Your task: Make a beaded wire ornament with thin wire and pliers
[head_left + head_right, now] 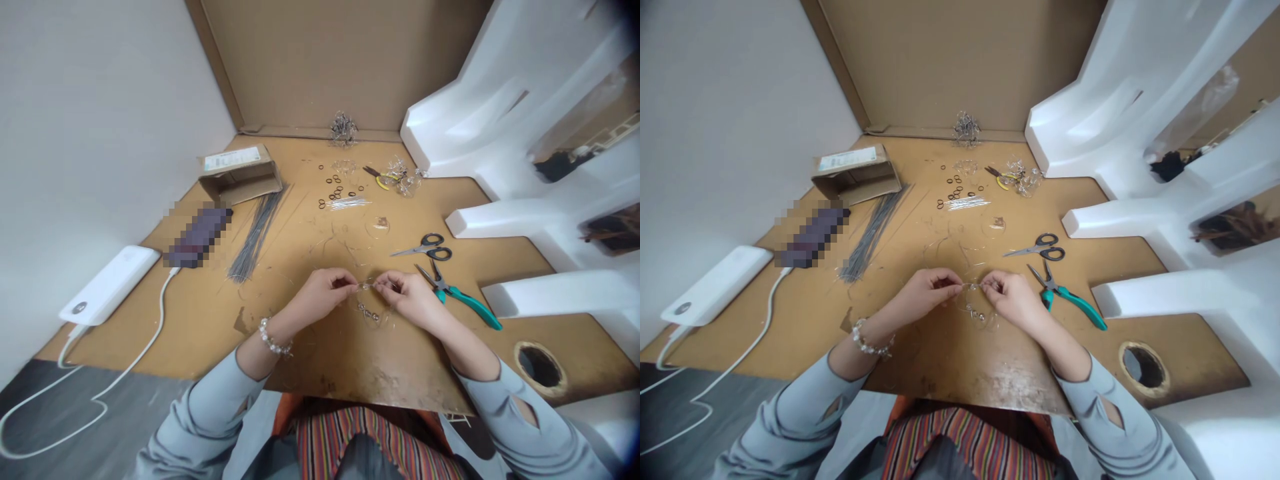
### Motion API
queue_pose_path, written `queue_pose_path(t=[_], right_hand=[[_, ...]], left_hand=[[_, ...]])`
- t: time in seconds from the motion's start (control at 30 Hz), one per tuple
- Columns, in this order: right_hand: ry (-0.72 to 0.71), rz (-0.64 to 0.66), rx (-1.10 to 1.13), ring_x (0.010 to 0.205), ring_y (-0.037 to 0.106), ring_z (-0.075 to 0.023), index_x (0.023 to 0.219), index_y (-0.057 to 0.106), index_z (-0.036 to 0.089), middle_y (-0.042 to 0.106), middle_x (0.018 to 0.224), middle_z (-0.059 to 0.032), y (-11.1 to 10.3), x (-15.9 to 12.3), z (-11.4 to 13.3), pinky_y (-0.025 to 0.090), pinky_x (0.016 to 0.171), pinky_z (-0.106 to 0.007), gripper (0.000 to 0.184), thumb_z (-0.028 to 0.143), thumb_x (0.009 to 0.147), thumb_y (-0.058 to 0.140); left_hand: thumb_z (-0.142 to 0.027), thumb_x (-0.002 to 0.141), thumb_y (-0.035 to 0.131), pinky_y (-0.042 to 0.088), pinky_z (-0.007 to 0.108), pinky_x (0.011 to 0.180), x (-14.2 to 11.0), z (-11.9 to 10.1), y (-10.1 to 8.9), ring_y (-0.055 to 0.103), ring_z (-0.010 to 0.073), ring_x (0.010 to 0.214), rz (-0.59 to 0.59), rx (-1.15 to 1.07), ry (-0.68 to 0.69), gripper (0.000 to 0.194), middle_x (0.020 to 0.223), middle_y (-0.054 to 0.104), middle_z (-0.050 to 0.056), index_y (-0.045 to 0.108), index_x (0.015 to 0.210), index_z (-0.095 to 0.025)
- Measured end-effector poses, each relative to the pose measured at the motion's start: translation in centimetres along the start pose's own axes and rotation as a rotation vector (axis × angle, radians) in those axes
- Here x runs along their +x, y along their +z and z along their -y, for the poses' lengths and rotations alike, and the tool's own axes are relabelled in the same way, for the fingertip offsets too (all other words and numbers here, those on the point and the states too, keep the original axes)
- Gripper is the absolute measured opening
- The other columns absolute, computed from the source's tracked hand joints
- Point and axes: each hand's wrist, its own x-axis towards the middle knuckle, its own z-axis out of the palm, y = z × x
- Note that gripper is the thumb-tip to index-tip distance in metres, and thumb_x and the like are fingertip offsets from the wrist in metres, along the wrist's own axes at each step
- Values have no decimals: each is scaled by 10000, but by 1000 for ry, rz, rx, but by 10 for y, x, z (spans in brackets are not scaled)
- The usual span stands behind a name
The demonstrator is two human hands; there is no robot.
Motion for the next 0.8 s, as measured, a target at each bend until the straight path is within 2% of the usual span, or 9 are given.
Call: queue_pose_path(t=[0.3, 0.5, 0.8], right_hand=[[34, 4, -9, 503, 465, -105, 765, 636, 190, 581, 576, 17, 1, 0, -2, 355, 506, -228, 204, 335, 792, 494], [45, -20, 11, 507, 476, -111, 738, 631, 186, 585, 576, 8, 5, 1, -5, 341, 476, -224, 203, 334, 781, 499], [76, -30, 62, 511, 491, -113, 699, 600, 183, 588, 578, 3, 5, 1, -2, 368, 489, -224, 186, 327, 768, 504]], left_hand=[[-217, 768, 569, 421, 226, 597, -1, 4, 4, 565, 126, 649, -146, 190, 140, 71, 721, 645, 13, 625, 769, -173], [-200, 768, 554, 419, 235, 604, -2, 5, 7, 576, 138, 659, -147, 137, 125, 53, 700, 646, 10, 600, 753, -177], [-170, 762, 526, 422, 241, 615, -5, -1, 11, 574, 133, 657, -174, 219, 125, 60, 705, 636, 11, 582, 742, -176]])
